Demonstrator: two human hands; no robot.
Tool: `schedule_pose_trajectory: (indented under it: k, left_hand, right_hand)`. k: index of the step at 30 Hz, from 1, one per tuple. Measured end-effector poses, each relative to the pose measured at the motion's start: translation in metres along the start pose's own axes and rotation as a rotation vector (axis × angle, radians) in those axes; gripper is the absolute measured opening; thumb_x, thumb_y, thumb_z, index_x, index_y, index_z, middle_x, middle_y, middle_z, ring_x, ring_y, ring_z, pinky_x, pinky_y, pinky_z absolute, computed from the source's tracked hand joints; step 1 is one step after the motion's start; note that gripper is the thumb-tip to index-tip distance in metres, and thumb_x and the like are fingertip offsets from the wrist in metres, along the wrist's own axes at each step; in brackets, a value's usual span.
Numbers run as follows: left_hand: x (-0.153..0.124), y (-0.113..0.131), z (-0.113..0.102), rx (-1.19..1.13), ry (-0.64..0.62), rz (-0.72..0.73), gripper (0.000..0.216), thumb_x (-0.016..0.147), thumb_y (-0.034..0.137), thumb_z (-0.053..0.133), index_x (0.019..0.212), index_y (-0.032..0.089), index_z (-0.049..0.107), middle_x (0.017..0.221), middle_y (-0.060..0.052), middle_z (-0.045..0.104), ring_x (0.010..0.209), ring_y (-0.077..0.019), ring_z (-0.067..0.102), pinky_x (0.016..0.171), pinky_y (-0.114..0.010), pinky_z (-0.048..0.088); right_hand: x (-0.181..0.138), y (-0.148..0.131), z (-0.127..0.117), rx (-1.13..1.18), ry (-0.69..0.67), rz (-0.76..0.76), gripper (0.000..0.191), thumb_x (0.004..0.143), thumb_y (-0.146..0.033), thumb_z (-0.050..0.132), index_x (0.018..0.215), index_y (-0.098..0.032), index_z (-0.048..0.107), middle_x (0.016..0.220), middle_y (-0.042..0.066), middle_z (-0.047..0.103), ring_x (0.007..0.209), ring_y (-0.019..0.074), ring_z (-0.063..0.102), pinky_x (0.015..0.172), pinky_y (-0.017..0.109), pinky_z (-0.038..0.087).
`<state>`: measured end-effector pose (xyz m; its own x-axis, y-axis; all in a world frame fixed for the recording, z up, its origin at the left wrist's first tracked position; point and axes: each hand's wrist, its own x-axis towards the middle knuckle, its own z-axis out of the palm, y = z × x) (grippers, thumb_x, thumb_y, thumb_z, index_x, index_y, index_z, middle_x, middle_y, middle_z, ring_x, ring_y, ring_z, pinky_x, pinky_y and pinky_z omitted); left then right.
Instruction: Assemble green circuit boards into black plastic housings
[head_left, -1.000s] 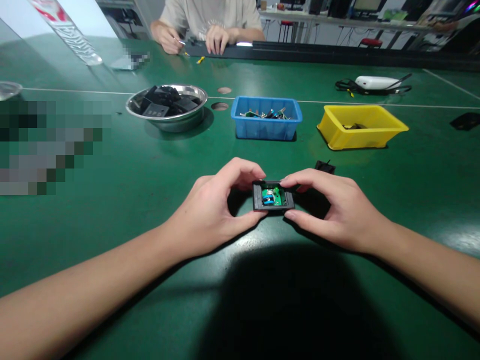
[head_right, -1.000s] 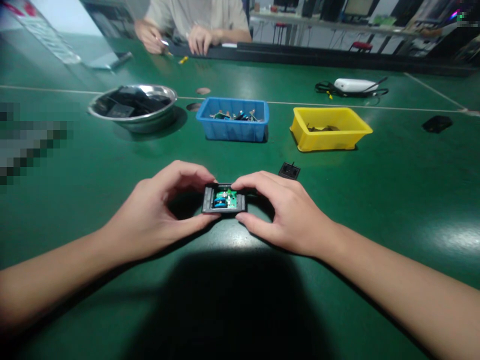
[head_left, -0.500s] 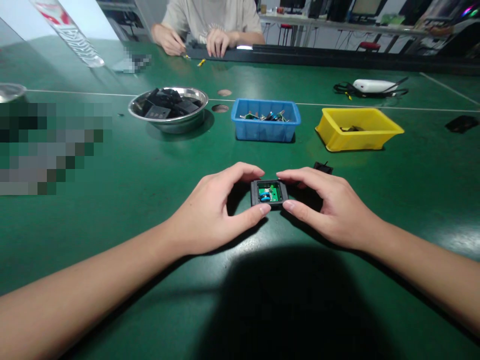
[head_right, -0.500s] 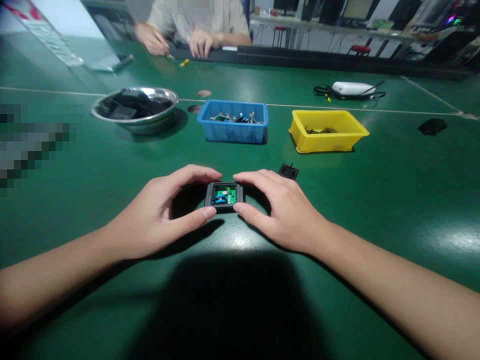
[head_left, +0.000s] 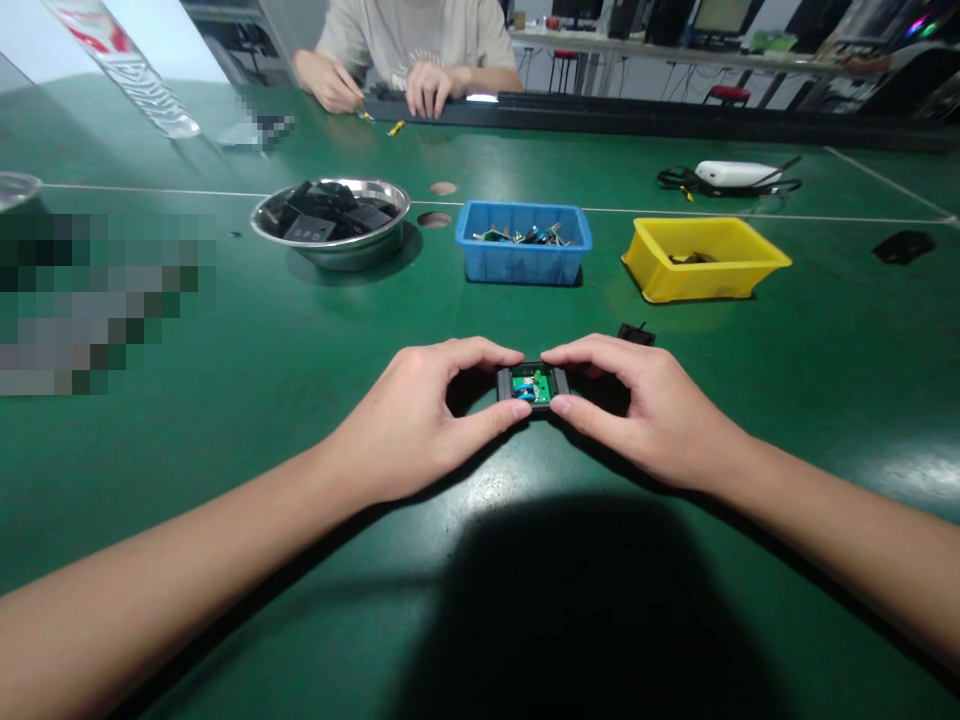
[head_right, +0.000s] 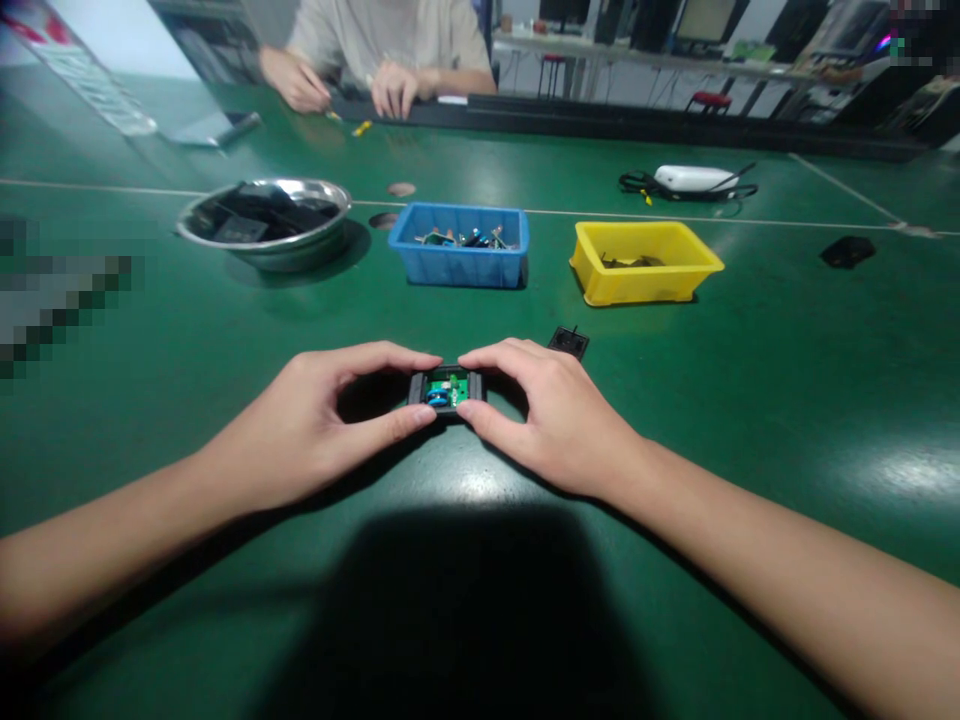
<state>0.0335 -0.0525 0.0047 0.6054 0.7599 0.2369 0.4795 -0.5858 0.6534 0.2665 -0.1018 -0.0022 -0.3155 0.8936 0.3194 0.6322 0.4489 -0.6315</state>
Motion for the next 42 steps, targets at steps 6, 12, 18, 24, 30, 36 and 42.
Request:
schedule_pose_trajectory:
  k: [6, 12, 18, 24, 30, 36, 42]
  left_hand:
    - [-0.0009, -0.003, 0.0021, 0.014, 0.009, 0.021, 0.036, 0.09, 0.049, 0.07, 0.115, 0.024, 0.074, 0.107, -0.006, 0.08, 0.095, -0.0261, 0.074, 0.089, -0.038, 0.06]
    - [-0.0023, -0.0025, 0.0031, 0.043, 0.014, 0.035, 0.043, 0.091, 0.048, 0.068, 0.124, 0.02, 0.069, 0.113, -0.007, 0.078, 0.101, -0.0249, 0.074, 0.096, -0.037, 0.058]
    - [-0.0044, -0.0022, 0.003, 0.121, 0.047, 0.141, 0.04, 0.091, 0.04, 0.067, 0.123, 0.018, 0.066, 0.119, -0.01, 0.074, 0.109, -0.0257, 0.07, 0.1, -0.038, 0.054]
    - [-0.0038, -0.0014, 0.0049, 0.148, 0.073, 0.233, 0.029, 0.096, 0.036, 0.062, 0.118, 0.018, 0.067, 0.115, -0.01, 0.074, 0.108, -0.0242, 0.068, 0.1, -0.039, 0.052]
    - [-0.0021, -0.0023, 0.0059, 0.115, 0.073, 0.211, 0.023, 0.096, 0.034, 0.064, 0.112, 0.018, 0.07, 0.11, -0.01, 0.074, 0.105, -0.0235, 0.067, 0.096, -0.039, 0.053]
    - [0.0002, -0.0028, 0.0055, 0.105, 0.056, 0.161, 0.025, 0.096, 0.037, 0.065, 0.113, 0.019, 0.07, 0.109, -0.009, 0.074, 0.104, -0.024, 0.067, 0.096, -0.039, 0.053]
    - [0.0039, -0.0093, 0.0031, 0.15, 0.077, 0.15, 0.029, 0.096, 0.04, 0.061, 0.112, 0.018, 0.07, 0.108, -0.01, 0.074, 0.102, -0.025, 0.067, 0.093, -0.04, 0.053]
  right_hand:
    - [-0.0013, 0.0022, 0.0017, -0.004, 0.005, 0.002, 0.031, 0.093, -0.031, 0.07, 0.121, -0.018, 0.071, 0.115, 0.01, 0.078, 0.104, 0.0249, 0.072, 0.094, 0.039, 0.055]
    - [-0.0046, 0.005, 0.0035, 0.008, 0.038, -0.02, 0.038, 0.092, -0.029, 0.068, 0.129, -0.021, 0.065, 0.12, 0.009, 0.076, 0.106, 0.0251, 0.072, 0.096, 0.04, 0.056]
    - [-0.0068, 0.0062, 0.0029, 0.011, 0.061, -0.021, 0.037, 0.094, -0.029, 0.066, 0.129, -0.02, 0.064, 0.119, 0.01, 0.076, 0.103, 0.0244, 0.073, 0.094, 0.04, 0.057]
    - [-0.0066, 0.0062, 0.0043, -0.06, 0.043, -0.056, 0.032, 0.096, -0.031, 0.064, 0.126, -0.02, 0.069, 0.115, 0.01, 0.077, 0.104, 0.0254, 0.072, 0.094, 0.04, 0.056]
    - [-0.0065, 0.0058, 0.0043, -0.073, 0.033, -0.061, 0.029, 0.097, -0.03, 0.065, 0.123, -0.019, 0.071, 0.116, 0.01, 0.077, 0.106, 0.0253, 0.072, 0.095, 0.04, 0.056]
    - [-0.0039, 0.0058, 0.0057, -0.09, 0.029, -0.032, 0.028, 0.098, -0.032, 0.063, 0.123, -0.022, 0.072, 0.116, 0.01, 0.077, 0.107, 0.0259, 0.072, 0.095, 0.042, 0.056]
    - [-0.0037, 0.0082, 0.0035, -0.167, 0.098, -0.052, 0.034, 0.101, -0.034, 0.057, 0.132, -0.02, 0.065, 0.12, 0.012, 0.072, 0.11, 0.0268, 0.067, 0.098, 0.045, 0.054]
